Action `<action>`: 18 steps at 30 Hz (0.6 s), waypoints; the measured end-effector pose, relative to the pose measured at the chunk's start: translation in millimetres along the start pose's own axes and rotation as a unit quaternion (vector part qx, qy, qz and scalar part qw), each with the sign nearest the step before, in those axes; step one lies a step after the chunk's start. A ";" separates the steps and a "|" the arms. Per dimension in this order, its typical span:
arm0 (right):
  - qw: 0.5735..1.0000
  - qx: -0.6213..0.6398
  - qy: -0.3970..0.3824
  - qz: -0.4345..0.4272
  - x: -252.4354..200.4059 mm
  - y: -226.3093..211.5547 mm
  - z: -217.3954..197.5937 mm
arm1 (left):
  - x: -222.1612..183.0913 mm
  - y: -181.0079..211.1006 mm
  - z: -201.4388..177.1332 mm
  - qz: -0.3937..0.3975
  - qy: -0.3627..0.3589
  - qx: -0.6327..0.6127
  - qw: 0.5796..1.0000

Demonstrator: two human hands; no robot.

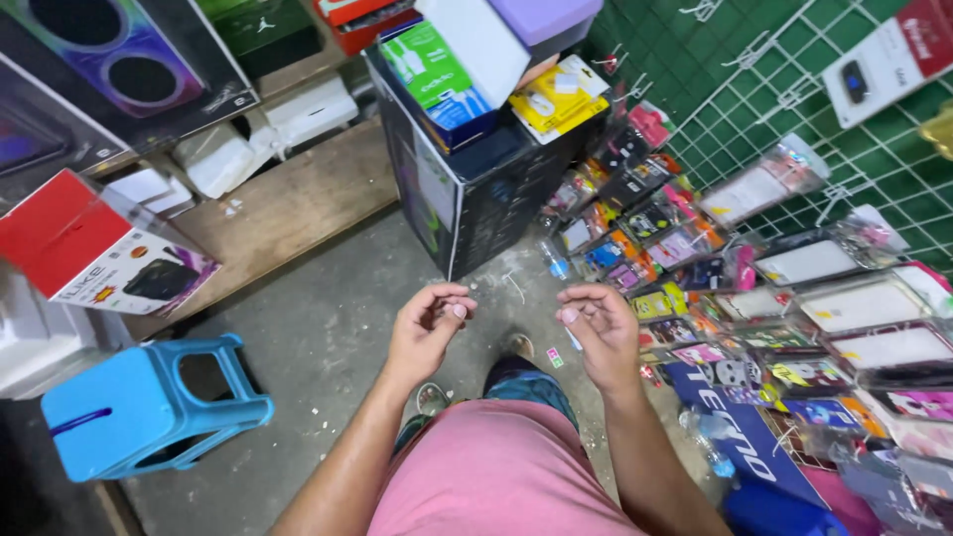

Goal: The recorder is seen organizing and checking several data cables and phone accessories in a stationary store.

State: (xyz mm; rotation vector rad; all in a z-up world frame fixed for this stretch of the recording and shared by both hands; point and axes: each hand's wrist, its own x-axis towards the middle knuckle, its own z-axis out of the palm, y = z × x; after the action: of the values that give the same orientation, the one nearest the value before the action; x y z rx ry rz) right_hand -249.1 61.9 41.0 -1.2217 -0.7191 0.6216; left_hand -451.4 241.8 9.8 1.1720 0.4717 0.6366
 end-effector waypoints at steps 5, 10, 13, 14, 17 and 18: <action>0.997 0.002 -0.077 0.012 25.2 8.6 35.0 | -4.0 1.3 -25.2 0.009 0.017 0.003 1.000; 0.992 0.009 -0.119 0.035 62.7 23.6 60.8 | 10.4 0.9 -51.5 0.010 0.038 0.002 0.999; 0.988 0.018 -0.145 0.051 93.6 38.9 74.3 | 31.4 -0.7 -68.3 -0.007 0.052 -0.003 0.999; 0.987 0.019 -0.148 0.061 105.3 45.1 78.1 | 40.4 -3.8 -74.8 -0.011 0.055 -0.002 0.998; 0.985 0.032 -0.160 0.060 142.6 56.2 89.7 | 74.0 -1.0 -88.1 -0.017 0.061 0.009 0.998; 0.984 0.043 -0.167 0.047 156.3 57.0 93.6 | 88.0 4.1 -91.0 -0.020 0.060 0.018 0.998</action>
State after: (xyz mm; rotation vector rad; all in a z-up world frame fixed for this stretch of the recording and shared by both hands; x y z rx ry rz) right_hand -225.3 250.8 26.7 -1.0878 -0.9075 0.9398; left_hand -446.2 365.4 -17.3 1.1597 0.6102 0.6689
